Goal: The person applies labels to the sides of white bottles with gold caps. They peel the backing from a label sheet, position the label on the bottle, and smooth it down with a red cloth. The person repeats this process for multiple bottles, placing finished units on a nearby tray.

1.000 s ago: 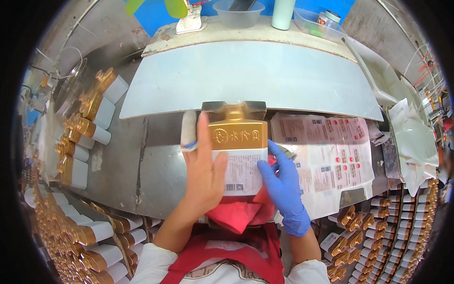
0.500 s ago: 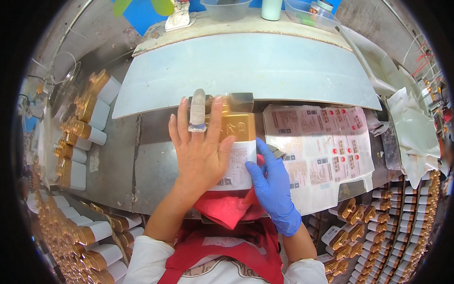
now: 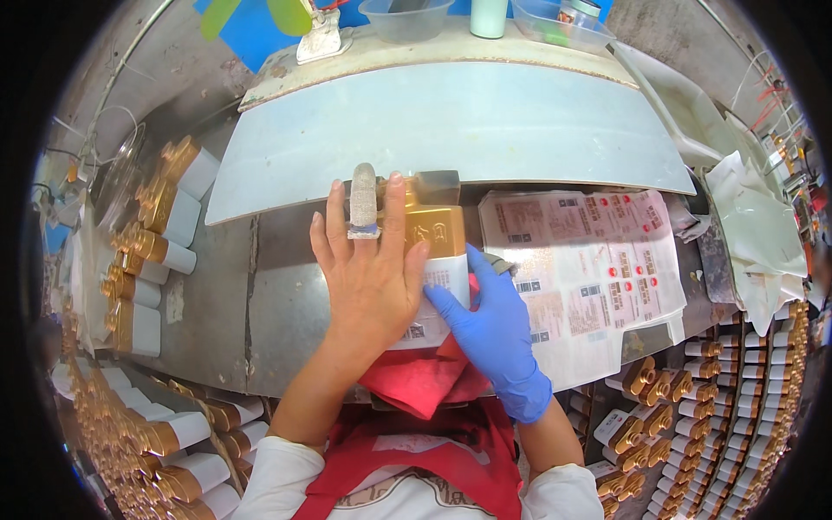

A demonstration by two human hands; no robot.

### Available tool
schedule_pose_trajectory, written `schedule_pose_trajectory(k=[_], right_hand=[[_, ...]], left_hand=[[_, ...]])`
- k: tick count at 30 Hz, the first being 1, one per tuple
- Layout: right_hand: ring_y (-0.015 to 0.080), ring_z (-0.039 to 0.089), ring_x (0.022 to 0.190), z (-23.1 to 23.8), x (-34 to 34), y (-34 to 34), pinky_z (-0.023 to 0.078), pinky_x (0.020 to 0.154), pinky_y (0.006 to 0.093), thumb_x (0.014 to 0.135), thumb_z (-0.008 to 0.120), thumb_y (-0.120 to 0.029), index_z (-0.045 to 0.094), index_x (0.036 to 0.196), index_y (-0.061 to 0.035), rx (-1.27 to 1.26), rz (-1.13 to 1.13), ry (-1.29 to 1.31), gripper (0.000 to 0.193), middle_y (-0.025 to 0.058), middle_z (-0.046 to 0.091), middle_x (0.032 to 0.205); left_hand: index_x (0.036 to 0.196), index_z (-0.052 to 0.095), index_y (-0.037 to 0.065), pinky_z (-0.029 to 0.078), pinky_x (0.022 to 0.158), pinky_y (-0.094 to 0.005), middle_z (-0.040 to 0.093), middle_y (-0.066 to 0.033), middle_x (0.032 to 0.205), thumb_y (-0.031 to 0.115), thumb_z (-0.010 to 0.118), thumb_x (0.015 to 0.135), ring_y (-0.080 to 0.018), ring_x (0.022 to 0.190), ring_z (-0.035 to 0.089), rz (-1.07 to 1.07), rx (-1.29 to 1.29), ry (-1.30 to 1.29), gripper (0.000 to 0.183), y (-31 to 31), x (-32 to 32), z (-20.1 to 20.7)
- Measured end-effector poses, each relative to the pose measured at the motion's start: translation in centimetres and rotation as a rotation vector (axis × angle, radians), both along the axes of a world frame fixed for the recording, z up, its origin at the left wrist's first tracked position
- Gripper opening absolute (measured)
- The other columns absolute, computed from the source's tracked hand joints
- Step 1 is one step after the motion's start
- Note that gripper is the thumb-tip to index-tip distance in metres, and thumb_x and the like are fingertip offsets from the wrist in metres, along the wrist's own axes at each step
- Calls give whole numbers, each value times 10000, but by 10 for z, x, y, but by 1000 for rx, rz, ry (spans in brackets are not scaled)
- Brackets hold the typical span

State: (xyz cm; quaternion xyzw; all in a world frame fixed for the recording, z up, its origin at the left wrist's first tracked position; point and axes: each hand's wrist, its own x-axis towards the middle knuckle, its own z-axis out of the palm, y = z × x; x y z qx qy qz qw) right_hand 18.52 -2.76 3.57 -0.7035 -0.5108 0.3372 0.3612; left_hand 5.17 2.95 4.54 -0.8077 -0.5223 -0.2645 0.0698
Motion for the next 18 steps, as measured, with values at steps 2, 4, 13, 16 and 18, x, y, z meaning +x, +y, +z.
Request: schedule_pose_trajectory(k=[2, 4, 13, 16, 18], right_hand=[[155, 520, 711, -2, 0, 1, 454, 671, 297, 785, 690, -345, 472, 1317, -105, 4, -1, 8, 623, 114, 580, 946], [159, 531, 731, -3, 0, 1, 457, 688, 293, 791, 684, -351, 472, 1315, -94, 2, -3, 34, 620, 123, 585, 970], [176, 548, 790, -14, 4, -4, 457, 753, 304, 872, 599, -338, 453, 1314, -31, 61, 13, 74, 557, 154, 577, 1051], [195, 568, 856, -18, 6, -5, 452, 796, 314, 890, 574, -331, 433, 1322, -9, 63, 10, 173, 557, 171, 574, 1081], [206, 575, 910, -11, 6, -6, 449, 820, 321, 899, 563, -319, 415, 1331, 0, 85, 57, 150, 557, 183, 569, 1107]], left_hand=[[1406, 334, 92, 176, 1021, -579, 238, -198, 1446, 299, 509, 871, -421, 1307, 208, 2, -7, -5, 599, 0, 0, 0], [1408, 324, 84, 177, 1039, -545, 235, -213, 1442, 253, 519, 863, -424, 1307, 204, -1, -17, -11, 604, 0, -1, 1], [1442, 16, -10, 228, 1068, -397, 201, -241, 1430, 126, 677, 768, -334, 1310, 249, -365, -554, -762, 953, -31, -47, -38], [1448, -58, 15, 292, 1043, -373, 270, -198, 1419, 47, 663, 757, -280, 1272, 350, -412, -587, -728, 1000, -31, -49, -38], [1449, -69, 23, 298, 1040, -373, 262, -195, 1424, 39, 667, 750, -280, 1269, 354, -442, -573, -679, 1014, -29, -53, -35]])
